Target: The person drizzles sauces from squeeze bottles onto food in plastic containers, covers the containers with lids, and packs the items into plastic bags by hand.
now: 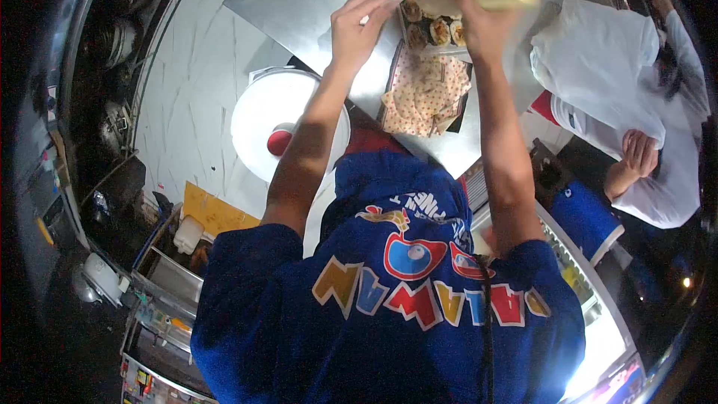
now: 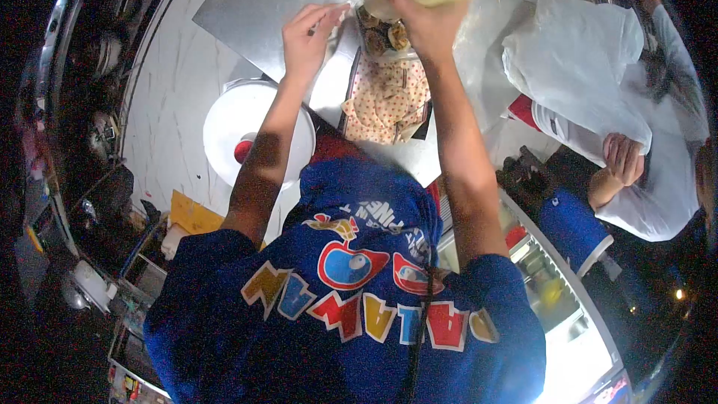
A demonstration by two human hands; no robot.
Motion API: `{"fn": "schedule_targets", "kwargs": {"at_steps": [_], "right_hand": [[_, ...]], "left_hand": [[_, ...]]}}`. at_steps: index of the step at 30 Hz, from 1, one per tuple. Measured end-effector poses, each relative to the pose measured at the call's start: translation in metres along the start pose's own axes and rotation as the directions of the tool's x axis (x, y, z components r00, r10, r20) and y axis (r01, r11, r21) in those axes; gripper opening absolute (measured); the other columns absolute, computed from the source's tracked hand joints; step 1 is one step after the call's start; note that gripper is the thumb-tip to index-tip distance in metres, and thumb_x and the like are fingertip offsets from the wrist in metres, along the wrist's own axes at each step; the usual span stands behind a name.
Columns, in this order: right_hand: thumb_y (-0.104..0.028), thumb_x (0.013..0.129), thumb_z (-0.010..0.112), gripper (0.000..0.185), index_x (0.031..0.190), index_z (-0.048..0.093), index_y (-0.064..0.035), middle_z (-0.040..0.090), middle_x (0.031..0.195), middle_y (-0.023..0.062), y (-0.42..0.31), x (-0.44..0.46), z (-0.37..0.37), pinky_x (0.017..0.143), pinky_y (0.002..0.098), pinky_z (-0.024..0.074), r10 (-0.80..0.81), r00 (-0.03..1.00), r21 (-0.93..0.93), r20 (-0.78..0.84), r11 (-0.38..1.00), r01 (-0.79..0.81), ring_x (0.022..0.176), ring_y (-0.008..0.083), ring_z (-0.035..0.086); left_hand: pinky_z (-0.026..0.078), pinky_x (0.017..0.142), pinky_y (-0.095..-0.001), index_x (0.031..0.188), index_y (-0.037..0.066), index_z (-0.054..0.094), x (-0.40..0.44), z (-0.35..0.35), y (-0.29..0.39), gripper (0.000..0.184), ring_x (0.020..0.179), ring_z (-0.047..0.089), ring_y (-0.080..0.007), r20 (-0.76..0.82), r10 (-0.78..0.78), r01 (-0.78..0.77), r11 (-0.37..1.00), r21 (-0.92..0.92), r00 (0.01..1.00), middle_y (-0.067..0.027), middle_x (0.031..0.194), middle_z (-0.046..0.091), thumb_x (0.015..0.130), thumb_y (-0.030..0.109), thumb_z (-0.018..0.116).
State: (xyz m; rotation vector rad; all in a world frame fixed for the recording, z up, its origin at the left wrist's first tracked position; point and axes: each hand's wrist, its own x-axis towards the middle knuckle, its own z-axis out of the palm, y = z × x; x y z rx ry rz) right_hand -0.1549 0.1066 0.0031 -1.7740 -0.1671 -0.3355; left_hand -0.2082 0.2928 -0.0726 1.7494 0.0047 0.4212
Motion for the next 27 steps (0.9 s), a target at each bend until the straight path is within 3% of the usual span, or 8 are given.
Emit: {"fn": "schedule_targets", "kwargs": {"at_steps": [1,4,5,6,8,11,23,27], "right_hand": [[-0.016,0.083,0.088,0.061,0.133,0.056,0.0006,0.067,0.117,0.0098,0.012,0.001,-0.001,0.09,0.0366,0.0547,0.049,0.999,0.015,0.014,0.999,-0.049,0.104,0.0213,0.066],[-0.008,0.092,0.073,0.038,0.125,0.059,0.0061,0.07,0.114,0.0205,0.002,0.007,0.002,0.097,0.0445,0.0567,-0.096,0.994,0.175,0.05,0.981,0.086,0.105,0.0315,0.071],[-0.019,0.084,0.087,0.056,0.128,0.059,0.0006,0.067,0.115,0.0089,0.016,0.001,0.002,0.089,0.036,0.0545,0.088,0.996,0.173,-0.021,0.981,-0.083,0.102,0.0208,0.066],[-0.022,0.088,0.084,0.047,0.123,0.062,0.0004,0.068,0.11,0.0087,0.011,-0.001,0.001,0.084,0.0353,0.0548,0.132,0.991,0.03,-0.012,0.991,-0.131,0.097,0.0199,0.067],[-0.025,0.091,0.081,0.04,0.117,0.063,0.0001,0.069,0.105,0.0081,0.002,0.009,0.007,0.08,0.0342,0.0548,0.105,0.994,0.022,-0.037,0.994,-0.104,0.092,0.0183,0.067],[-0.025,0.092,0.08,0.038,0.115,0.064,-0.0003,0.069,0.101,0.0071,0.02,0.011,0.01,0.078,0.0327,0.0542,0.099,0.995,0.12,0.02,0.988,-0.1,0.089,0.0169,0.066],[-0.024,0.09,0.082,0.041,0.116,0.061,0.0,0.066,0.097,0.0055,0.02,0.015,0.011,0.076,0.0305,0.0518,-0.022,1.0,-0.016,0.018,1.0,0.022,0.085,0.0155,0.063],[-0.023,0.09,0.082,0.041,0.115,0.061,0.001,0.067,0.098,0.0062,0.021,0.012,0.014,0.075,0.0308,0.052,-0.04,0.999,0.015,-0.019,0.999,0.04,0.085,0.0159,0.063]], "left_hand": [[0.052,0.072,-0.0303,0.109,0.007,0.08,-0.012,0.0,-0.002,0.018,0.078,0.066,-0.0187,-0.012,-0.043,0.043,0.999,0.0,0.999,-0.0086,0.087,0.073,0.094,0.008,0.071],[0.051,0.07,-0.0308,0.11,0.008,0.081,-0.018,0.0,-0.017,0.018,0.074,0.065,-0.0188,0.003,-0.018,0.017,1.0,0.02,1.0,-0.0082,0.083,0.072,0.095,0.009,0.07],[0.051,0.068,-0.0312,0.109,0.009,0.081,-0.02,0.002,-0.024,0.018,0.073,0.064,-0.0175,-0.032,0.047,-0.045,0.997,0.055,0.998,-0.0069,0.08,0.072,0.095,0.011,0.071],[0.051,0.066,-0.0316,0.11,0.009,0.081,-0.023,0.0,-0.01,0.018,0.073,0.065,-0.0163,0.0,-0.108,0.108,0.994,0.005,0.994,-0.0068,0.08,0.072,0.095,0.012,0.071],[0.051,0.066,-0.0313,0.11,0.009,0.081,-0.02,0.004,-0.021,0.019,0.073,0.065,-0.0166,-0.034,-0.037,0.035,0.999,-0.039,0.999,-0.0071,0.08,0.073,0.095,0.014,0.073],[0.052,0.067,-0.0314,0.11,0.009,0.081,-0.022,0.006,-0.026,0.018,0.074,0.067,-0.0174,-0.051,-0.044,0.043,0.999,-0.025,0.998,-0.0071,0.08,0.074,0.095,0.015,0.073],[0.053,0.07,-0.031,0.107,0.009,0.082,-0.021,0.005,-0.027,0.017,0.074,0.068,-0.0173,-0.059,-0.006,0.007,1.0,0.015,0.998,-0.0058,0.077,0.074,0.094,0.017,0.074],[0.053,0.069,-0.031,0.105,0.008,0.082,-0.022,0.007,-0.031,0.016,0.074,0.068,-0.0175,-0.072,-0.01,0.01,1.0,-0.001,0.997,-0.006,0.078,0.074,0.093,0.016,0.075]]}}
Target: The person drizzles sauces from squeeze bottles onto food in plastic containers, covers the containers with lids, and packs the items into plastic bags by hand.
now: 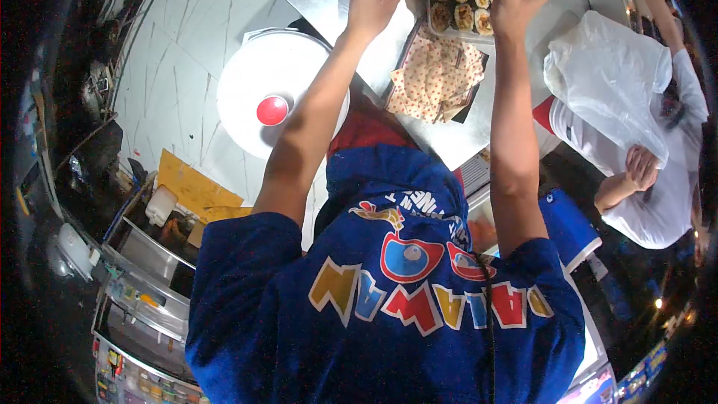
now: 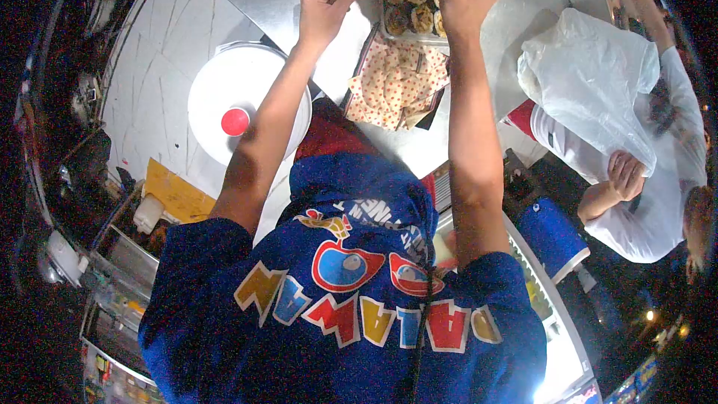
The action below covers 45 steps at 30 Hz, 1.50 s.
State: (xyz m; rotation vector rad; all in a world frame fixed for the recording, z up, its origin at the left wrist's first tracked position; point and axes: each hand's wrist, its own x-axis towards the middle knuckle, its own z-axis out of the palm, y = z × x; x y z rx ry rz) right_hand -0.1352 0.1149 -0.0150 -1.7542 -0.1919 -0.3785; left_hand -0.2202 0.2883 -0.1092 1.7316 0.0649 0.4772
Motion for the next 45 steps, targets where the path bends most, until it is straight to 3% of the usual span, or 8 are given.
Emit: {"fn": "schedule_targets", "kwargs": {"at_steps": [17,23,27,29,31,35,36,45], "right_hand": [[-0.03,0.09,0.082,0.043,0.113,0.065,0.0024,0.069,0.099,0.0066,-0.007,-0.003,-0.008,0.074,0.0299,0.0521,0.033,0.998,-0.096,0.054,0.995,-0.028,0.085,0.0148,0.064],[-0.006,0.091,0.075,0.036,0.121,0.062,0.0073,0.072,0.112,0.0194,-0.001,0.004,-0.012,0.097,0.0425,0.0563,-0.125,0.989,0.349,0.078,0.933,0.091,0.102,0.0279,0.072],[-0.004,0.091,0.072,0.03,0.114,0.063,0.012,0.072,0.109,0.0206,-0.048,0.009,-0.012,0.092,0.0412,0.0594,-0.2,0.979,0.402,-0.042,0.894,0.199,0.098,0.0296,0.073],[-0.006,0.088,0.077,0.031,0.112,0.064,0.0101,0.072,0.108,0.0164,-0.081,0.012,-0.019,0.092,0.0395,0.0583,-0.04,0.994,0.43,0.101,0.903,-0.008,0.097,0.0259,0.072],[-0.007,0.087,0.078,0.031,0.11,0.065,0.0093,0.071,0.105,0.0136,-0.005,0.007,-0.018,0.09,0.0367,0.0572,-0.323,0.942,-0.114,0.089,0.936,0.332,0.095,0.0223,0.071],[-0.008,0.089,0.078,0.03,0.113,0.065,0.0059,0.069,0.106,0.0094,-0.014,-0.004,0.0,0.086,0.0314,0.0544,-0.156,0.988,0.188,-0.023,0.97,0.157,0.095,0.017,0.066],[-0.019,0.092,0.081,0.035,0.114,0.064,0.0014,0.068,0.104,0.0063,-0.017,-0.014,-0.012,0.081,0.0305,0.0524,-0.12,0.992,-0.048,0.04,0.991,0.122,0.091,0.0157,0.065],[-0.015,0.092,0.081,0.037,0.12,0.063,0.0023,0.068,0.106,0.0051,-0.001,-0.005,-0.002,0.084,0.029,0.052,-0.06,0.998,0.105,0.02,0.993,0.058,0.095,0.0147,0.065]], "left_hand": [[0.053,0.068,-0.0308,0.105,0.012,0.083,-0.001,-0.002,-0.002,0.016,0.075,0.068,-0.0155,0.001,0.038,-0.038,0.999,-0.022,0.999,-0.0042,0.078,0.075,0.094,0.019,0.074],[0.05,0.068,-0.0279,0.112,0.018,0.082,0.0,-0.003,0.007,0.019,0.073,0.065,-0.0119,0.018,0.109,-0.107,0.992,-0.071,0.994,-0.0025,0.08,0.075,0.097,0.021,0.072],[0.05,0.07,-0.0287,0.11,0.017,0.082,0.015,-0.014,0.042,0.018,0.074,0.064,-0.0116,-0.033,0.283,-0.285,0.957,-0.056,0.958,0.0002,0.078,0.075,0.097,0.023,0.071],[0.049,0.067,-0.0284,0.11,0.018,0.083,0.017,-0.014,0.041,0.018,0.074,0.063,-0.0103,-0.031,0.261,-0.262,0.965,-0.029,0.965,0.0004,0.078,0.075,0.097,0.023,0.071],[0.047,0.064,-0.0278,0.11,0.018,0.083,0.005,-0.01,0.036,0.018,0.074,0.063,-0.0091,0.005,0.175,-0.175,0.984,0.025,0.985,0.0005,0.078,0.075,0.098,0.023,0.07],[0.043,0.057,-0.0262,0.111,0.019,0.082,0.003,-0.01,0.004,0.019,0.071,0.059,-0.0071,0.029,0.098,-0.1,0.991,0.085,0.995,0.0018,0.079,0.074,0.1,0.024,0.068],[0.044,0.058,-0.0262,0.111,0.019,0.082,-0.001,-0.009,0.003,0.019,0.07,0.059,-0.0074,0.032,0.085,-0.086,0.995,0.057,0.996,0.0021,0.08,0.074,0.1,0.024,0.068],[0.053,0.067,-0.0353,0.103,0.001,0.077,-0.003,-0.007,-0.007,0.014,0.075,0.068,-0.023,0.026,0.078,-0.078,0.997,-0.009,0.997,-0.0104,0.083,0.073,0.093,0.009,0.074]]}}
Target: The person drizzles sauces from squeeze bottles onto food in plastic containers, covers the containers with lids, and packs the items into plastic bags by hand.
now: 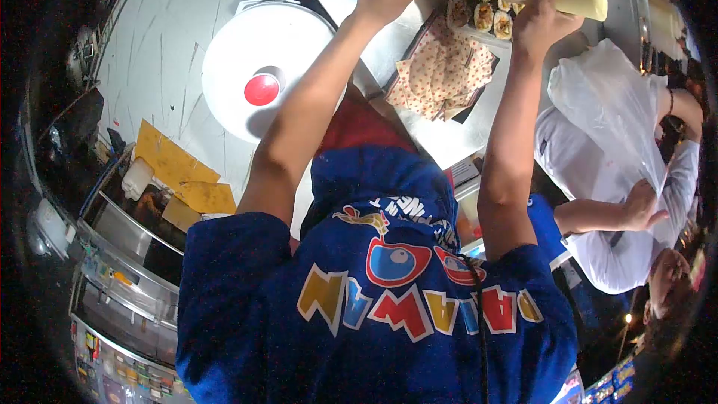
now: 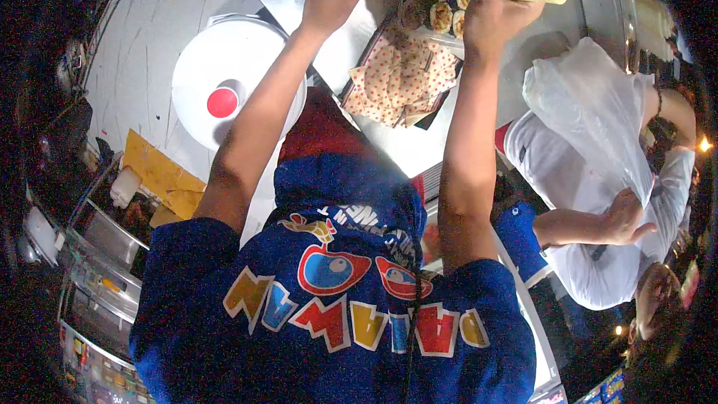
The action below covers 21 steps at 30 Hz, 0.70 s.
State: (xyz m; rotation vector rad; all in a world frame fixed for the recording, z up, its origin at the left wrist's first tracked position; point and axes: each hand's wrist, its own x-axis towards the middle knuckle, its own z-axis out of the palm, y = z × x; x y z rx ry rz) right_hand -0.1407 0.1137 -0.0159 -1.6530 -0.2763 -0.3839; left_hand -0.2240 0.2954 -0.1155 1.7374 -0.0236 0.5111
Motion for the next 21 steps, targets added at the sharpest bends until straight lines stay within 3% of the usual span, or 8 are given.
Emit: {"fn": "schedule_targets", "kwargs": {"at_steps": [2,14,17,20,21], "right_hand": [[-0.016,0.093,0.08,0.036,0.119,0.064,0.0024,0.068,0.105,0.005,0.001,-0.001,0.002,0.084,0.0288,0.052,-0.011,1.0,-0.006,-0.022,1.0,0.01,0.094,0.0146,0.065],[-0.024,0.095,0.078,0.036,0.115,0.065,0.0037,0.07,0.103,0.0083,-0.02,-0.002,0.006,0.078,0.0293,0.0545,0.016,1.0,-0.11,-0.009,0.994,-0.017,0.088,0.0153,0.066],[-0.025,0.096,0.077,0.038,0.116,0.064,0.0038,0.07,0.104,0.0099,-0.01,-0.003,0.005,0.08,0.0305,0.0547,0.002,1.0,-0.012,-0.017,1.0,-0.003,0.09,0.0169,0.067],[-0.006,0.092,0.073,0.033,0.12,0.062,0.006,0.069,0.112,0.0112,0.02,0.006,-0.012,0.091,0.0356,0.0571,-0.238,0.968,-0.024,0.082,0.97,0.241,0.1,0.02,0.069],[-0.006,0.092,0.072,0.037,0.124,0.059,0.0067,0.069,0.113,0.0139,0.014,0.006,-0.011,0.092,0.0379,0.058,-0.213,0.976,0.102,0.032,0.973,0.209,0.102,0.0228,0.069]], "left_hand": [[0.051,0.063,-0.0371,0.096,0.0,0.079,0.0,0.0,0.004,0.012,0.069,0.066,-0.0261,-0.055,0.027,-0.029,0.999,-0.045,0.998,-0.012,0.075,0.071,0.094,0.011,0.073],[0.051,0.065,-0.0362,0.101,-0.001,0.079,-0.001,0.0,0.005,0.014,0.071,0.067,-0.0255,-0.03,0.05,-0.051,0.998,-0.023,0.998,-0.0135,0.079,0.073,0.093,0.01,0.075],[0.051,0.065,-0.0362,0.102,0.0,0.079,-0.001,0.0,0.005,0.014,0.071,0.067,-0.0249,-0.034,0.075,-0.076,0.997,-0.017,0.997,-0.0132,0.08,0.073,0.093,0.01,0.075],[0.051,0.066,-0.0363,0.104,0.001,0.079,0.0,-0.001,0.009,0.016,0.071,0.067,-0.0246,-0.043,0.067,-0.068,0.997,-0.035,0.997,-0.0129,0.081,0.074,0.094,0.012,0.075],[0.051,0.066,-0.0364,0.104,0.001,0.079,0.001,-0.003,0.015,0.016,0.071,0.067,-0.0247,-0.037,0.08,-0.082,0.995,-0.05,0.996,-0.0127,0.081,0.074,0.094,0.013,0.074]]}}
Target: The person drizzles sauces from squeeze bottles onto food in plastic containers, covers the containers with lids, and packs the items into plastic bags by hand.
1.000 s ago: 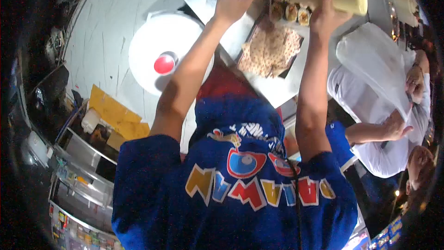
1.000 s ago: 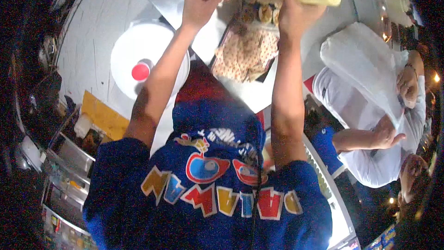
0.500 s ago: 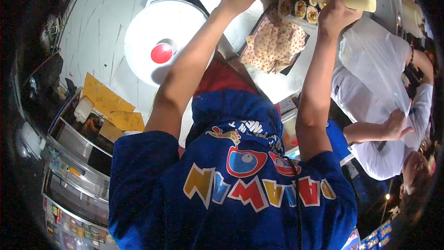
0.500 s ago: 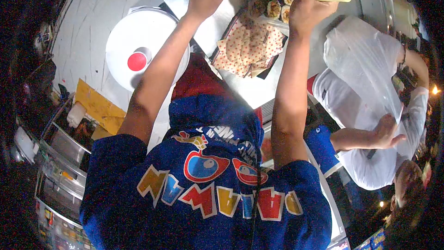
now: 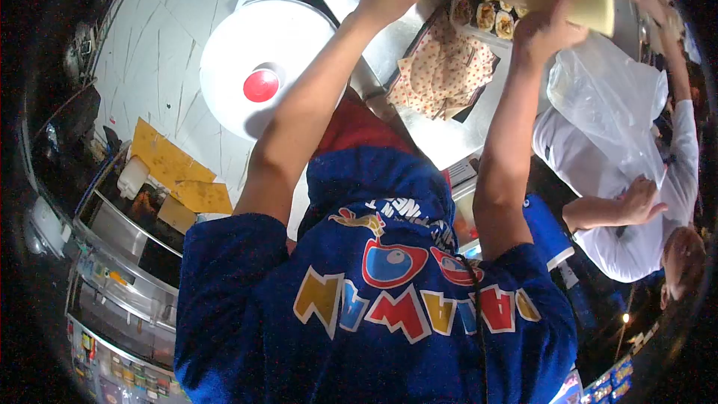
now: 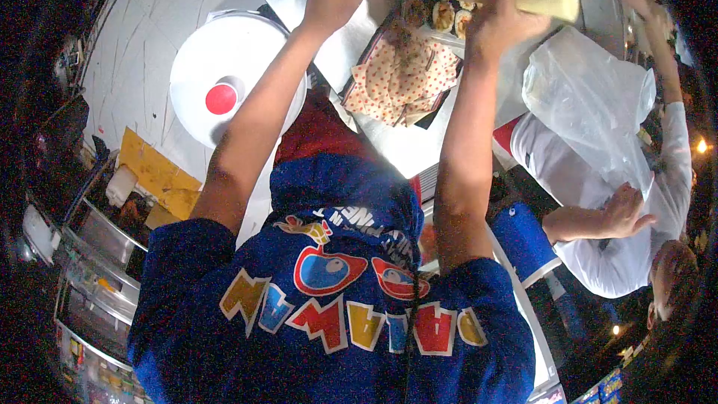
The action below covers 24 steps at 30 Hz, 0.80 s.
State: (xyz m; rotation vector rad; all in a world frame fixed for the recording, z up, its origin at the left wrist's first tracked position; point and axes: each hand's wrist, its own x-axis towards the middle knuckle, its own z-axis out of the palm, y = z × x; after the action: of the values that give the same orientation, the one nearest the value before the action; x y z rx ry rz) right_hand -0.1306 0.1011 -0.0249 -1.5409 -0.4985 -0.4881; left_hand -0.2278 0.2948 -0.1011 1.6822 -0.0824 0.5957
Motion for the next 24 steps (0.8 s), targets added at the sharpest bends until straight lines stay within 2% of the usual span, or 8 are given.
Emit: {"fn": "schedule_targets", "kwargs": {"at_steps": [6,8,11,12,15,19,23,24], "right_hand": [[-0.043,0.094,0.063,0.061,0.132,0.055,0.0045,0.064,0.127,0.0241,-0.084,0.029,0.001,0.108,0.0533,0.0506,0.098,0.99,0.173,-0.099,0.982,-0.08,0.121,0.0353,0.064],[-0.034,0.094,0.069,0.054,0.132,0.056,0.0033,0.061,0.131,0.0228,-0.108,0.026,-0.002,0.106,0.0508,0.0511,0.17,0.976,0.363,-0.138,0.925,-0.11,0.121,0.0333,0.063],[-0.021,0.096,0.071,0.048,0.132,0.055,0.0063,0.061,0.133,0.0223,-0.05,-0.006,0.013,0.106,0.0479,0.0524,-0.06,0.994,-0.304,-0.086,0.952,0.031,0.122,0.0329,0.063],[-0.02,0.096,0.069,0.046,0.13,0.056,0.0072,0.063,0.129,0.0218,-0.054,-0.009,0.005,0.104,0.0491,0.0541,0.012,0.992,-0.191,-0.126,0.981,-0.036,0.118,0.0339,0.065],[-0.017,0.095,0.066,0.042,0.125,0.056,0.0106,0.068,0.119,0.0214,-0.046,0.006,0.005,0.096,0.0491,0.0587,0.178,0.962,0.224,-0.208,0.966,-0.13,0.104,0.0342,0.07],[-0.012,0.089,0.074,0.04,0.119,0.059,0.0099,0.069,0.111,0.0159,-0.016,-0.001,0.008,0.091,0.0422,0.0584,0.081,0.982,-0.159,-0.173,0.981,-0.109,0.099,0.0267,0.07],[-0.009,0.09,0.076,0.033,0.115,0.061,0.0061,0.069,0.101,0.0118,-0.026,0.0,0.017,0.083,0.032,0.056,0.132,0.978,0.207,-0.159,0.973,-0.097,0.086,0.0186,0.067],[-0.007,0.091,0.074,0.037,0.121,0.057,0.0059,0.069,0.1,0.0133,-0.012,0.005,-0.001,0.085,0.0358,0.0596,0.138,0.983,0.059,-0.117,0.99,-0.132,0.088,0.0224,0.071]], "left_hand": [[0.05,0.065,-0.0326,0.108,0.006,0.08,0.032,-0.008,0.069,0.018,0.072,0.066,-0.0189,0.066,0.144,-0.142,0.989,-0.028,0.987,-0.0078,0.082,0.075,0.096,0.017,0.072],[0.05,0.065,-0.0284,0.111,0.015,0.082,0.036,-0.004,0.074,0.019,0.076,0.066,-0.0116,0.114,0.213,-0.214,0.977,0.005,0.971,-0.0013,0.083,0.076,0.098,0.021,0.068],[0.051,0.068,-0.03,0.11,0.015,0.082,0.027,0.002,0.052,0.019,0.078,0.067,-0.0127,0.111,0.049,-0.052,0.998,0.02,0.993,-0.0027,0.086,0.077,0.098,0.021,0.069],[0.051,0.071,-0.0304,0.11,0.015,0.082,0.023,-0.002,0.05,0.019,0.08,0.068,-0.0137,0.156,-0.104,0.097,0.994,0.048,0.982,-0.0034,0.087,0.078,0.097,0.022,0.071],[0.052,0.072,-0.0297,0.111,0.014,0.081,0.022,-0.012,0.052,0.02,0.082,0.068,-0.0138,0.182,-0.062,0.033,0.987,0.16,0.981,-0.0035,0.09,0.078,0.097,0.023,0.071],[0.051,0.075,-0.0282,0.111,0.015,0.081,0.021,-0.005,0.052,0.02,0.085,0.069,-0.0137,0.143,-0.244,0.24,0.97,0.047,0.959,-0.006,0.095,0.078,0.098,0.021,0.069],[0.051,0.069,-0.0307,0.108,0.008,0.08,0.014,-0.012,0.046,0.021,0.077,0.069,-0.0187,0.146,-0.289,0.279,0.956,0.085,0.946,-0.0095,0.086,0.076,0.098,0.022,0.068],[0.05,0.067,-0.0315,0.108,0.005,0.08,0.012,-0.012,0.048,0.019,0.074,0.067,-0.019,0.163,-0.324,0.315,0.946,0.083,0.932,-0.0096,0.084,0.075,0.097,0.018,0.07]]}}
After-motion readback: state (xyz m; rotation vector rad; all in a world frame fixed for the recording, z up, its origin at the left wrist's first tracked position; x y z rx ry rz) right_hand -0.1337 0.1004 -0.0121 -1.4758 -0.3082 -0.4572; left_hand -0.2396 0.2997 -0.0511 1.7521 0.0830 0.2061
